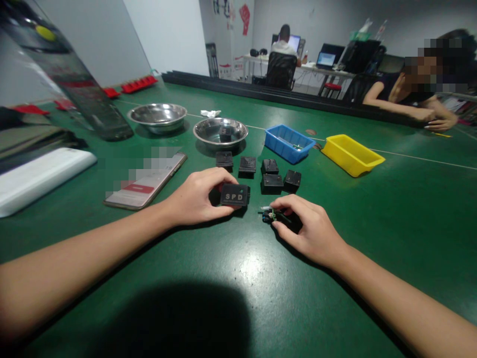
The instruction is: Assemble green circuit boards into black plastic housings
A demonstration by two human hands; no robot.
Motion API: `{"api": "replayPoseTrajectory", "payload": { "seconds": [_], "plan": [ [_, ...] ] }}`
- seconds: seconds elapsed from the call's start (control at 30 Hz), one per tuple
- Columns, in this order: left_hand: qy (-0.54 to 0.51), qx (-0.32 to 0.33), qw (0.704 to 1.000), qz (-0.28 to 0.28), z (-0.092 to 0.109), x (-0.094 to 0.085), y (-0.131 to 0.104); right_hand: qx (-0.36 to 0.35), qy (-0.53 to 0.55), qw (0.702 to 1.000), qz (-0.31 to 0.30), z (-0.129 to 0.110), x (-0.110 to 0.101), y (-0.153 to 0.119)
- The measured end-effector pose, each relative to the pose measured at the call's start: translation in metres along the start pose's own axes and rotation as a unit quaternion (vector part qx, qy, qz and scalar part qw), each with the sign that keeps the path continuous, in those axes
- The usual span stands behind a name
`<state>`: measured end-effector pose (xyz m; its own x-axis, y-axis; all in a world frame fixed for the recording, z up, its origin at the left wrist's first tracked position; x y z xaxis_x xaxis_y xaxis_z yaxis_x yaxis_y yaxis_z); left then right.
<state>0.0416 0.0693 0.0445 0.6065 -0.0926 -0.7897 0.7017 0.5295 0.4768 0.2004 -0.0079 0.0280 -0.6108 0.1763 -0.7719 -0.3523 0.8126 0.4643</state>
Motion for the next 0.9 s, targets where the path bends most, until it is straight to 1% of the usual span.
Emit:
{"api": "replayPoseTrajectory", "payload": {
  "seconds": [0.9],
  "plan": [
    [-0.004, 0.002, 1.0, -0.005, 0.0008, 0.001, 0.0008, -0.004, -0.005, 1.0, 0.002, -0.0016, -0.0007, 0.001]
  ]
}}
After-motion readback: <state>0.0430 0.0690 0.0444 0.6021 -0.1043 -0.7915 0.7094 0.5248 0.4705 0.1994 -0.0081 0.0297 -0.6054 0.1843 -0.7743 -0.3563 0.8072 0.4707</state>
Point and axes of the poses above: each hand's wrist, its own y-axis towards the middle knuckle, its own x-axis out of the palm, z = x × y, the point moved 10 cm from there along y, towards the middle knuckle, and after that the axes turned 1 degree about -x, right-handed, at the moved point
